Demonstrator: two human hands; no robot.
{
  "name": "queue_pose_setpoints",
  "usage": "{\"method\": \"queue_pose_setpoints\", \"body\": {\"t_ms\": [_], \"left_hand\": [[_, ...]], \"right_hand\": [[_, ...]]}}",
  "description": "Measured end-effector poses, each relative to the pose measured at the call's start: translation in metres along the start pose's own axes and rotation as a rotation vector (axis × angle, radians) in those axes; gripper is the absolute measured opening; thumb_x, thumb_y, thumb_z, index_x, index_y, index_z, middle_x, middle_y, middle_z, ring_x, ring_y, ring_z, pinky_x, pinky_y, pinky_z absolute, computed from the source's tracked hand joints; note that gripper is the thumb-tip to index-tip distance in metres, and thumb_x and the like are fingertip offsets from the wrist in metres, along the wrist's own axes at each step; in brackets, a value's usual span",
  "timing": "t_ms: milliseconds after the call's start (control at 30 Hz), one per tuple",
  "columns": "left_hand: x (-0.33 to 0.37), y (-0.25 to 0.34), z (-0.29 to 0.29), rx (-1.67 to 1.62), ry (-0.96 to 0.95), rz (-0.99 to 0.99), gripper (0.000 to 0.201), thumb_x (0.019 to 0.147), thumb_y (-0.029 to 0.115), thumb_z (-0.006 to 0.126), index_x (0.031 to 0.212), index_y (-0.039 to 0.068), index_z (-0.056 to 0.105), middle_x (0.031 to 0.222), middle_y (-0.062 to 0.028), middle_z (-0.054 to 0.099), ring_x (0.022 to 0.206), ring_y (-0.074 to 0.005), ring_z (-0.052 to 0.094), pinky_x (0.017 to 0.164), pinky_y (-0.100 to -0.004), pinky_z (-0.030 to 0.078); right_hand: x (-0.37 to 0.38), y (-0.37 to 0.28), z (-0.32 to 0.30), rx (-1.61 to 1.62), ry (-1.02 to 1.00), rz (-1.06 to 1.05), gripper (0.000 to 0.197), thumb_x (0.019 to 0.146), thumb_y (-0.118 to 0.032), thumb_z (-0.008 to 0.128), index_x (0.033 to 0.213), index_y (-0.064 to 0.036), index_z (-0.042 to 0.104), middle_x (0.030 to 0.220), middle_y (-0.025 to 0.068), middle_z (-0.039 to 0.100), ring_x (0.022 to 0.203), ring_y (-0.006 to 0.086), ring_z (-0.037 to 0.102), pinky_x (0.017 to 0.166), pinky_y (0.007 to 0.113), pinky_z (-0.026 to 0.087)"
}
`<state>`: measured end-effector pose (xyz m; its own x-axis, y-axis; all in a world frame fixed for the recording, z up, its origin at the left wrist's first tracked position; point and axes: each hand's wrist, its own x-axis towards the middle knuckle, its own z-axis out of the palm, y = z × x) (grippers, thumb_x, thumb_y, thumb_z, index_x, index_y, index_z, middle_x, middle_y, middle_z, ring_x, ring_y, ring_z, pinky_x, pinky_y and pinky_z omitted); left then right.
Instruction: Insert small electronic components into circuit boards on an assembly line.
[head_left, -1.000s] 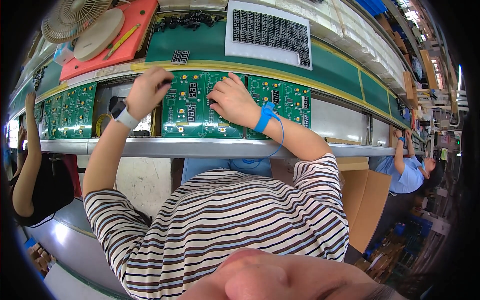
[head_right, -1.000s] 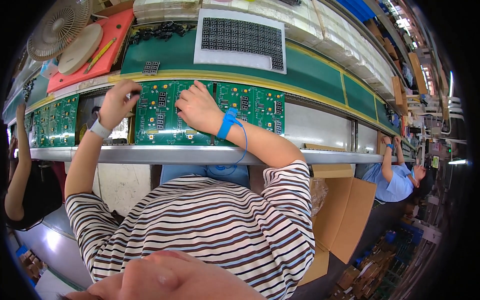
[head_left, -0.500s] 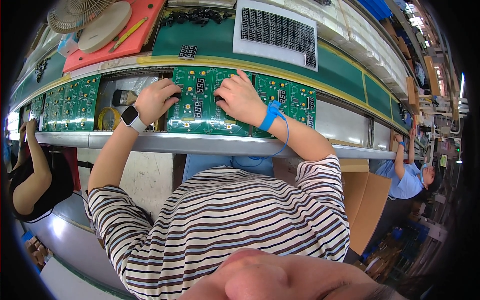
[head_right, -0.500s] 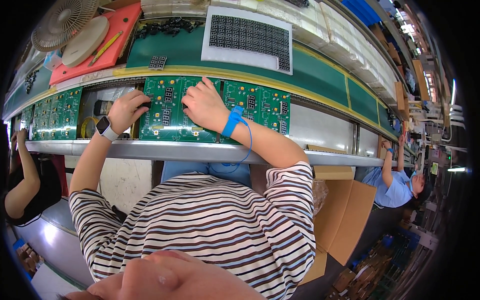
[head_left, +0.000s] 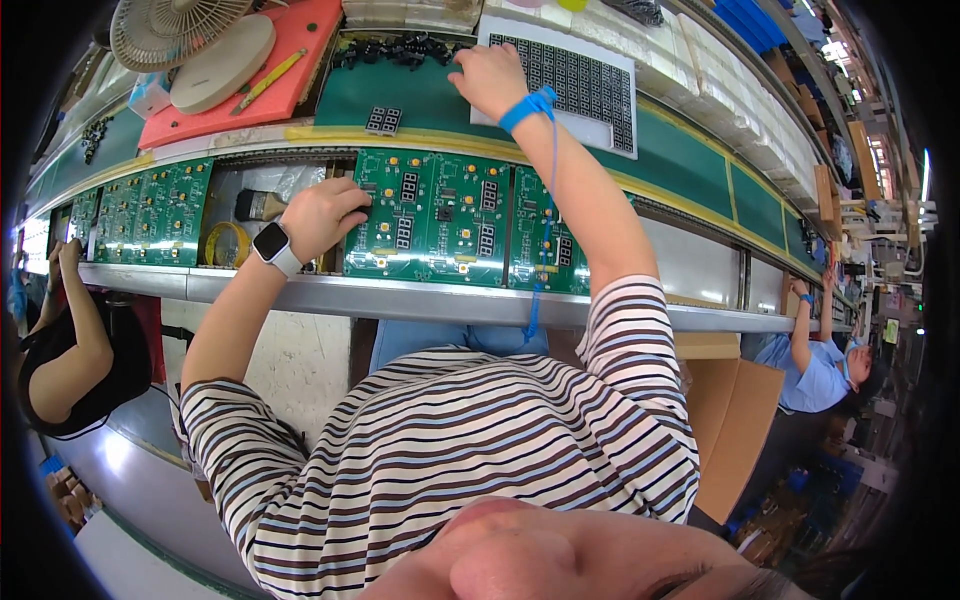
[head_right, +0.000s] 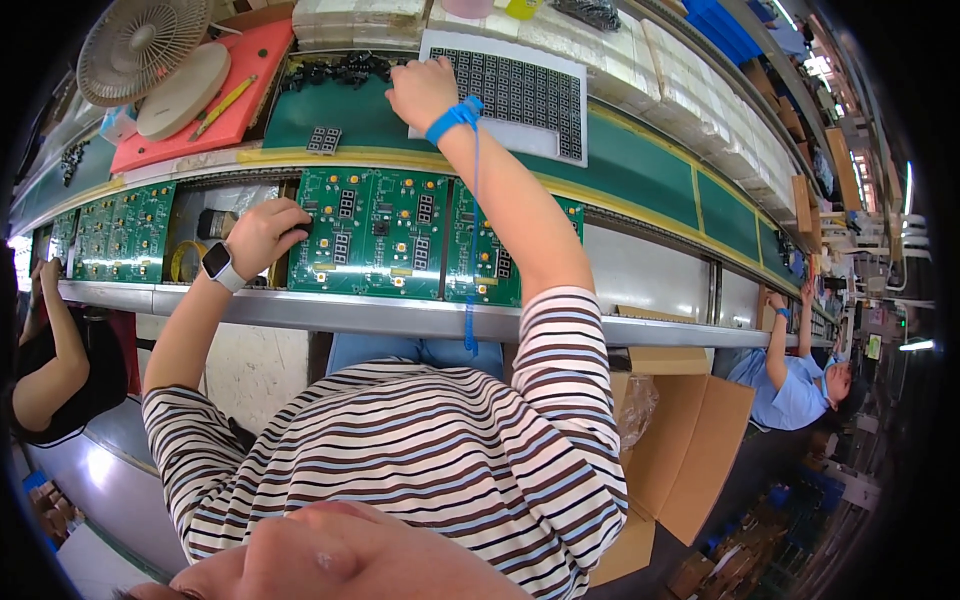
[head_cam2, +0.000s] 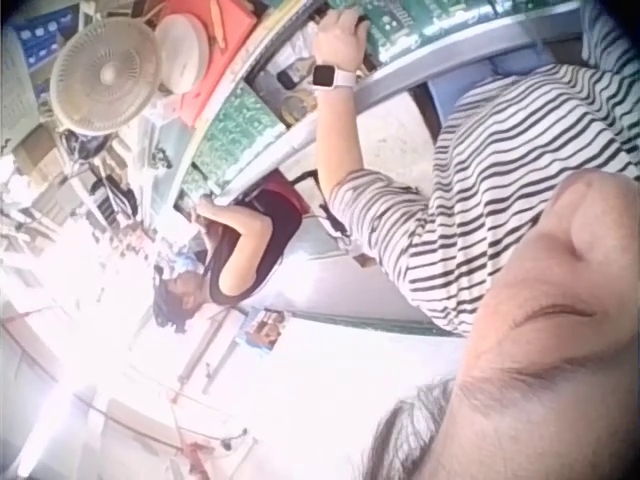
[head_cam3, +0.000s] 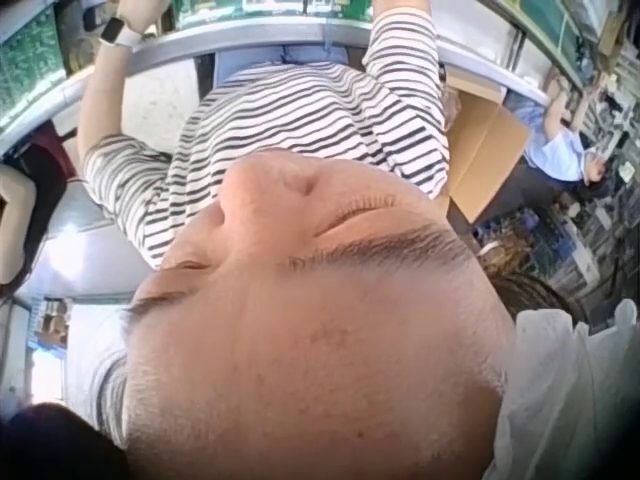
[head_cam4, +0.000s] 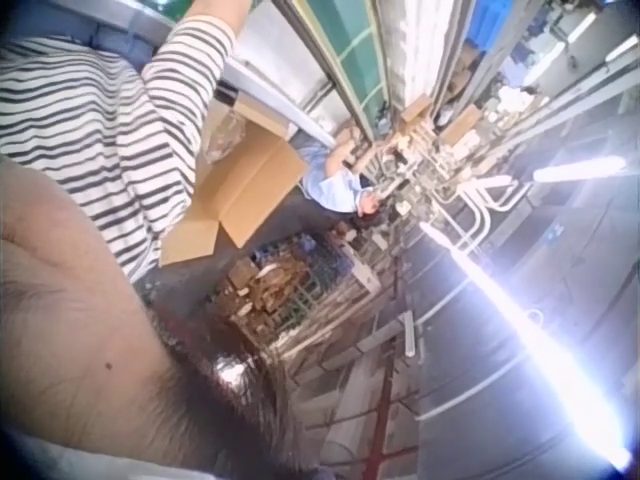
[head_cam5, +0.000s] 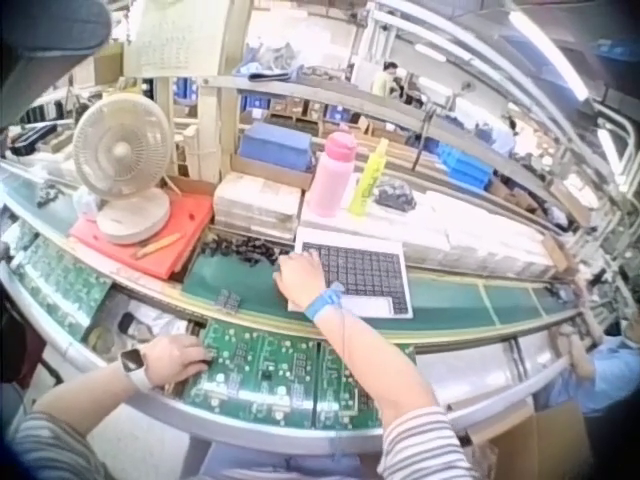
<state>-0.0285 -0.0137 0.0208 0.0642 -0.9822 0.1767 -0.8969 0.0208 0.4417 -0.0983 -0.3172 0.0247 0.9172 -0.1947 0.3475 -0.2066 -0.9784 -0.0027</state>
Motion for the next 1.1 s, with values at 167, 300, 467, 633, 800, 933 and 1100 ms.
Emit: {"method": "queue_pose_setpoints", "body": {"t_ms": [167, 300, 467, 633, 800, 933, 1100], "left_hand": [[0.02, 0.014, -0.019, 0.01, 0.026, -0.058, 0.026, 0.075, 0.015, 0.07, 0.098, 0.006, 0.063, 0.097, -0.0109, 0.059, 0.085, -0.0285, 0.061, 0.072, -0.0356, 0.051], [0.067, -0.02, -0.023, 0.026, 0.103, -0.118, 0.02, 0.08, 0.018, 0.065, 0.097, 0.007, 0.064, 0.093, -0.012, 0.059, 0.083, -0.0293, 0.061, 0.07, -0.0369, 0.05], [0.144, -0.07, -0.012, 0.159, 0.207, -0.181, 0.021, 0.083, 0.021, 0.06, 0.1, 0.008, 0.063, 0.095, -0.0131, 0.059, 0.089, -0.0328, 0.059, 0.077, -0.0404, 0.049], [0.202, -0.07, 0.002, 0.395, 0.056, -0.384, 0.031, 0.084, 0.025, 0.061, 0.11, 0.008, 0.058, 0.106, -0.0172, 0.055, 0.098, -0.0341, 0.058, 0.083, -0.0409, 0.049], [0.202, -0.077, 0.008, 0.381, 0.09, -0.372, 0.03, 0.082, 0.025, 0.063, 0.106, 0.007, 0.057, 0.107, -0.0185, 0.054, 0.1, -0.0351, 0.057, 0.085, -0.0421, 0.048], [0.192, -0.047, 0.011, -0.012, 0.218, -0.334, 0.024, 0.078, 0.02, 0.064, 0.093, 0.003, 0.057, 0.09, -0.0133, 0.064, 0.084, -0.027, 0.064, 0.075, -0.0357, 0.051], [0.151, 0.051, 0.031, -0.606, 0.101, -0.205, 0.018, 0.075, 0.006, 0.065, 0.089, 0.0, 0.056, 0.084, -0.0076, 0.066, 0.08, -0.0154, 0.066, 0.071, -0.0271, 0.052]], "right_hand": [[0.032, 0.005, 0.021, -0.125, -0.07, 0.119, 0.035, 0.08, -0.041, 0.063, 0.091, -0.0082, 0.068, 0.087, 0.0111, 0.067, 0.087, 0.03, 0.061, 0.09, 0.045, 0.037], [0.037, 0.004, 0.029, -0.129, -0.105, 0.108, 0.024, 0.081, -0.03, 0.059, 0.088, -0.0081, 0.066, 0.08, 0.0123, 0.068, 0.083, 0.031, 0.063, 0.088, 0.046, 0.038], [0.015, -0.009, 0.002, 0.139, 0.012, 0.085, 0.016, 0.076, -0.016, 0.053, 0.086, -0.0116, 0.066, 0.078, 0.0139, 0.068, 0.078, 0.0319, 0.063, 0.08, 0.045, 0.042], [-0.034, 0.004, -0.045, 0.491, 0.111, 0.012, 0.024, 0.079, -0.028, 0.062, 0.088, -0.0056, 0.063, 0.081, 0.0125, 0.065, 0.075, 0.0307, 0.06, 0.069, 0.039, 0.047], [-0.116, 0.02, -0.096, 0.631, 0.02, 0.184, 0.022, 0.082, -0.021, 0.063, 0.093, -0.003, 0.063, 0.086, 0.0099, 0.065, 0.076, 0.0234, 0.061, 0.07, 0.033, 0.048], [-0.184, 0.04, -0.119, 0.853, -0.14, 0.391, 0.02, 0.086, -0.013, 0.061, 0.103, -0.0022, 0.064, 0.094, 0.0078, 0.064, 0.081, 0.0162, 0.06, 0.076, 0.029, 0.047], [-0.243, 0.047, -0.117, 0.809, -0.071, 0.32, 0.02, 0.084, -0.013, 0.063, 0.103, -0.0064, 0.065, 0.088, 0.0078, 0.057, 0.082, 0.0202, 0.058, 0.074, 0.031, 0.046]]}}
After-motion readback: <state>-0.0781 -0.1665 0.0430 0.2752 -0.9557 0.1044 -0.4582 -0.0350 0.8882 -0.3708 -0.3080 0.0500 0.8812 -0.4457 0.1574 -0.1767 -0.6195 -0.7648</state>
